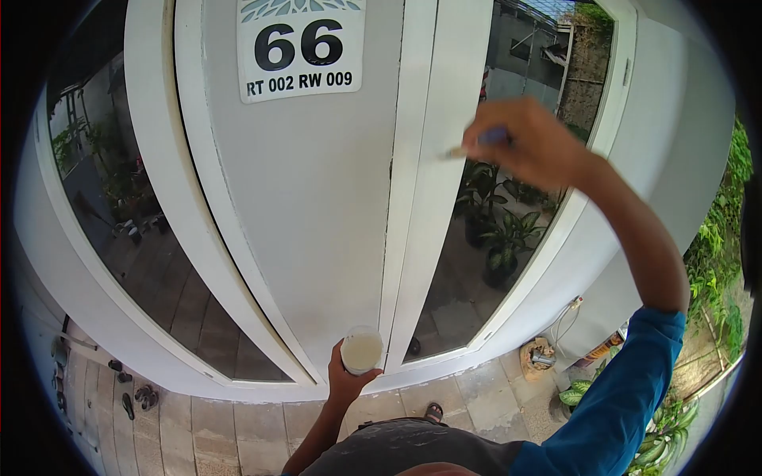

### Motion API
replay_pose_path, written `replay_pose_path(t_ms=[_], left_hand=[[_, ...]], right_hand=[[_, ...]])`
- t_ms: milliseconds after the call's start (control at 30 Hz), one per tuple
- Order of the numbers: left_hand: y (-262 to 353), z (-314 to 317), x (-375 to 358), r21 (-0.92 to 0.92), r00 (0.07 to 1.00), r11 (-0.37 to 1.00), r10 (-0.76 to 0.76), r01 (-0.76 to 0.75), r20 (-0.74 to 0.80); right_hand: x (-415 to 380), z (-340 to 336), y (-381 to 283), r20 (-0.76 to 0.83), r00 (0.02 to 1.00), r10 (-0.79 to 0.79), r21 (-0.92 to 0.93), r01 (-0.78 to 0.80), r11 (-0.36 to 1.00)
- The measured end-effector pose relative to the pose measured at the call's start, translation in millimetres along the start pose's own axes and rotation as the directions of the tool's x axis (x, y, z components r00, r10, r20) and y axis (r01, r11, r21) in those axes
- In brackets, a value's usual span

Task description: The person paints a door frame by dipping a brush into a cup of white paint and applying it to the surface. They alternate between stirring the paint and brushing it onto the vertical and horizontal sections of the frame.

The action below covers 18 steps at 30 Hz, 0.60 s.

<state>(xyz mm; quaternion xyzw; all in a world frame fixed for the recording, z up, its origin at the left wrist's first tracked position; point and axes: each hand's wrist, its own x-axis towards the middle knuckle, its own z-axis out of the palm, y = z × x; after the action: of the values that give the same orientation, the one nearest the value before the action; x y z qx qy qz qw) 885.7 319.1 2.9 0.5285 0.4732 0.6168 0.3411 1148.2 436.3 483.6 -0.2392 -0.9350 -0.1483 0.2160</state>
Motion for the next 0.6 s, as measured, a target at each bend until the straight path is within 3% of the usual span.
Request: replay_pose_path(t_ms=[67,133,167,333,400,433,500,600], left_hand=[[-2.6,0.8,-0.4,-0.018,1.000,1.000,0.020,-0.020,-0.009],[-7.5,0.8,-0.6,-0.020,0.999,0.999,0.039,-0.039,-0.012],[-5.7,0.9,-0.5,-0.020,0.999,0.999,0.039,-0.040,-0.014],[0.3,-1.3,-2.2,-0.006,0.999,1.000,0.023,-0.023,-0.037],[-4.0,-3.1,-3.1,-0.001,0.999,1.000,0.024,-0.024,-0.043],[-6.2,-3.7,-2.2,0.007,0.999,1.000,0.027,-0.026,-0.045],[-8.2,-5.1,-1.8,0.009,0.999,1.000,0.029,-0.028,-0.038],[-7.3,-5.4,-1.0,0.002,0.999,1.000,0.021,-0.021,-0.029]], right_hand=[[24.9,-43.4,3.6,-0.161,0.959,0.234,-0.025,-0.241,0.970],[48.9,-96.7,9.6,-0.505,0.862,0.039,-0.141,-0.127,0.982],[59.9,-110.3,22.9,-0.649,0.740,-0.178,-0.219,0.043,0.975],[73.1,-134.7,11.5,-0.674,0.715,-0.184,-0.234,0.030,0.972],[73.7,-126.2,13.0,-0.563,0.787,-0.252,-0.340,0.057,0.939],[74.2,-122.2,15.3,-0.563,0.787,-0.253,-0.341,0.058,0.938],[73.4,-110.7,21.6,-0.492,0.764,-0.418,-0.500,0.145,0.854],[62.4,-86.5,15.9,-0.431,0.809,-0.399,-0.522,0.137,0.842]])
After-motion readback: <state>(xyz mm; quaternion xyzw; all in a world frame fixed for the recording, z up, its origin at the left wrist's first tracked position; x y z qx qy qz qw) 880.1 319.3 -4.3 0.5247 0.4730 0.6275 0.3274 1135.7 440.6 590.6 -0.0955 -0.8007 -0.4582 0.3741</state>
